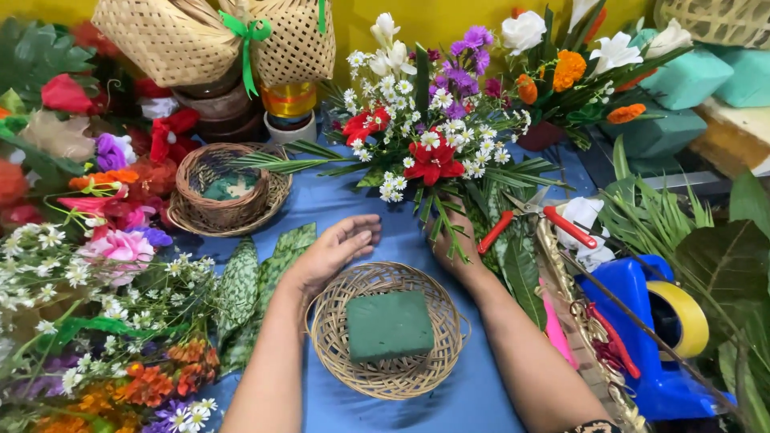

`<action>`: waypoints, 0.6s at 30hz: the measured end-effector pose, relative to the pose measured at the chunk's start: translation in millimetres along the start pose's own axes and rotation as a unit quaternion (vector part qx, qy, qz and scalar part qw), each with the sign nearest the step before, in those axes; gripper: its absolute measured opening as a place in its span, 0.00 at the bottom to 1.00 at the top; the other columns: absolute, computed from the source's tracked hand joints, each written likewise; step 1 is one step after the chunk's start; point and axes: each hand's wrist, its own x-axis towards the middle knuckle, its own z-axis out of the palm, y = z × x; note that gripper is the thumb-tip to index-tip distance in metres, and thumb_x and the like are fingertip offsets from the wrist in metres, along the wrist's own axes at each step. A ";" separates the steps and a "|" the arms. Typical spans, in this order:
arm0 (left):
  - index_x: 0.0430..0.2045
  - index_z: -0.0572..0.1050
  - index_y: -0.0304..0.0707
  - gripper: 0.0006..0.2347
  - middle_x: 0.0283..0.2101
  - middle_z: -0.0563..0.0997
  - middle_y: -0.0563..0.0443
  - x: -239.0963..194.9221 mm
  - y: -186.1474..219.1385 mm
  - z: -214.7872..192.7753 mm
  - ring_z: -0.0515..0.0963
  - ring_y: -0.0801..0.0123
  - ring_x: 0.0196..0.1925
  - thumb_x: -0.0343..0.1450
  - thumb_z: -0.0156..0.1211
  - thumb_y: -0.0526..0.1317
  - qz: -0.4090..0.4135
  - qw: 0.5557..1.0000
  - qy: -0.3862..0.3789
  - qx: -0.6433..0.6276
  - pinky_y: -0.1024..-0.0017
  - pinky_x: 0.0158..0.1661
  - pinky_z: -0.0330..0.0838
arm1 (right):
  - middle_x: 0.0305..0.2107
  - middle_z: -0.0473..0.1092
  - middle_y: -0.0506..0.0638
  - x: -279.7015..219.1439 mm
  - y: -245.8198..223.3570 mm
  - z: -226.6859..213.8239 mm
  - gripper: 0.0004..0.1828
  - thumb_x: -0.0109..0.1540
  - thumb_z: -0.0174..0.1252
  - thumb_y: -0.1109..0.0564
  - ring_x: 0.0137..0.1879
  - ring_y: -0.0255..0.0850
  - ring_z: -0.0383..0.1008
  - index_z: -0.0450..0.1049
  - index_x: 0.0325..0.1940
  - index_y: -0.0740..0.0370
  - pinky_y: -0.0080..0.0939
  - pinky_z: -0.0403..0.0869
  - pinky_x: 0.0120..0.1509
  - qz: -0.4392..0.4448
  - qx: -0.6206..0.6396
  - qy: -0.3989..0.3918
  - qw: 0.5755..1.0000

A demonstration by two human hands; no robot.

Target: Preparing a small woven basket with floral foam and base leaves for a floral arrangement.

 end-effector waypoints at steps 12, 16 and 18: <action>0.71 0.58 0.39 0.29 0.74 0.57 0.41 72.4 -31.2 -18.3 0.67 0.52 0.69 0.71 0.55 0.27 0.035 0.994 0.068 -0.084 0.56 0.65 0.66 | 0.58 0.68 0.74 19.9 -7.0 -0.5 0.38 0.63 0.59 0.61 0.63 0.75 0.67 0.53 0.75 0.64 0.72 0.69 0.66 0.046 0.170 0.058 0.983; 0.72 0.55 0.36 0.31 0.74 0.51 0.32 67.1 -26.8 -18.5 0.62 0.42 0.72 0.70 0.56 0.26 0.024 0.993 0.069 -0.098 0.51 0.66 0.63 | 0.46 0.75 0.59 37.6 42.7 26.6 0.31 0.64 0.60 0.61 0.54 0.44 0.77 0.60 0.70 0.65 0.36 0.73 0.64 0.014 0.333 0.087 0.939; 0.73 0.50 0.35 0.33 0.75 0.49 0.31 58.1 -13.3 -10.8 0.60 0.37 0.73 0.70 0.52 0.25 0.031 0.994 0.060 -0.090 0.49 0.65 0.63 | 0.52 0.72 0.71 38.7 42.6 27.5 0.29 0.65 0.58 0.66 0.58 0.58 0.77 0.60 0.70 0.65 0.51 0.77 0.59 -0.009 0.138 0.076 0.987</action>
